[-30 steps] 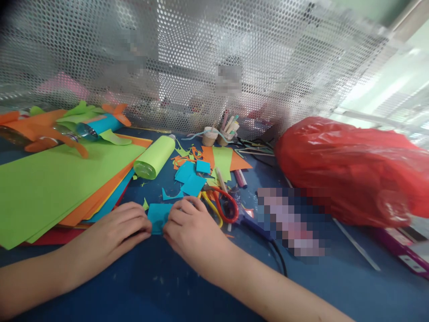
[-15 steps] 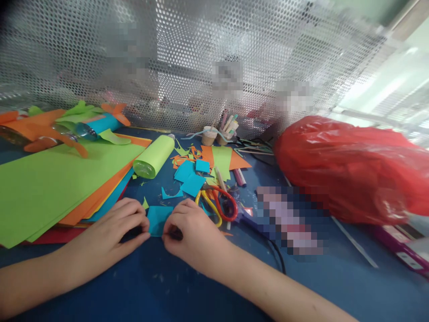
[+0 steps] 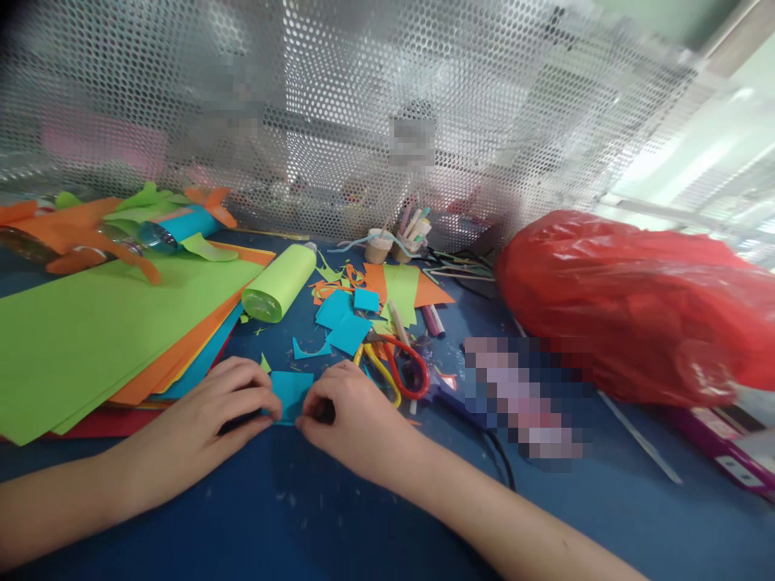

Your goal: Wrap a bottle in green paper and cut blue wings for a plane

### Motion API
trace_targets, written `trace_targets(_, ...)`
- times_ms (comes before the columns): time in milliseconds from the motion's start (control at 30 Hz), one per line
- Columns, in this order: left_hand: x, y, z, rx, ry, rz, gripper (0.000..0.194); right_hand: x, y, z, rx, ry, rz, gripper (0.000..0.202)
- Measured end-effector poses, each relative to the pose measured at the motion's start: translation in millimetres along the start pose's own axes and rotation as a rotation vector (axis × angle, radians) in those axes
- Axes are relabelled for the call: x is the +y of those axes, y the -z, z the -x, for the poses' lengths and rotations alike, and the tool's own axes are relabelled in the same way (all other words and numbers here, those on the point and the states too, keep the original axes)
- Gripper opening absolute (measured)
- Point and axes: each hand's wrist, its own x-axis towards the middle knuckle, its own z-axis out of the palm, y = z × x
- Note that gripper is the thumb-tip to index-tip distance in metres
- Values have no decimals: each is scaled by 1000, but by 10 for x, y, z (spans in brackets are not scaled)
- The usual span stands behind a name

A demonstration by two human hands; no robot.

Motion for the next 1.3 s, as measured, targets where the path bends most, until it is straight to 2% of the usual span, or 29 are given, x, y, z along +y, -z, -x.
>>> trace_targets(367,-53,72,-6,-35,-202,-58,20,-3,35,-2,-48,-51,8,13)
trace_targets(733,-121,56,-15,-39,-211,-53,21,5,65,34,-53,248,179,9)
trace_targets(967,-120,43,-9,-34,-228,-59,19,23,20,31,18,262,168,9)
trace_targets(1100,-105,40,19,-49,-256,-118,25,26,-34,12,69,254,155,12)
trace_targets(1300,-76,51,20,-109,-241,-166,29,48,-23,1,53,263,149,9)
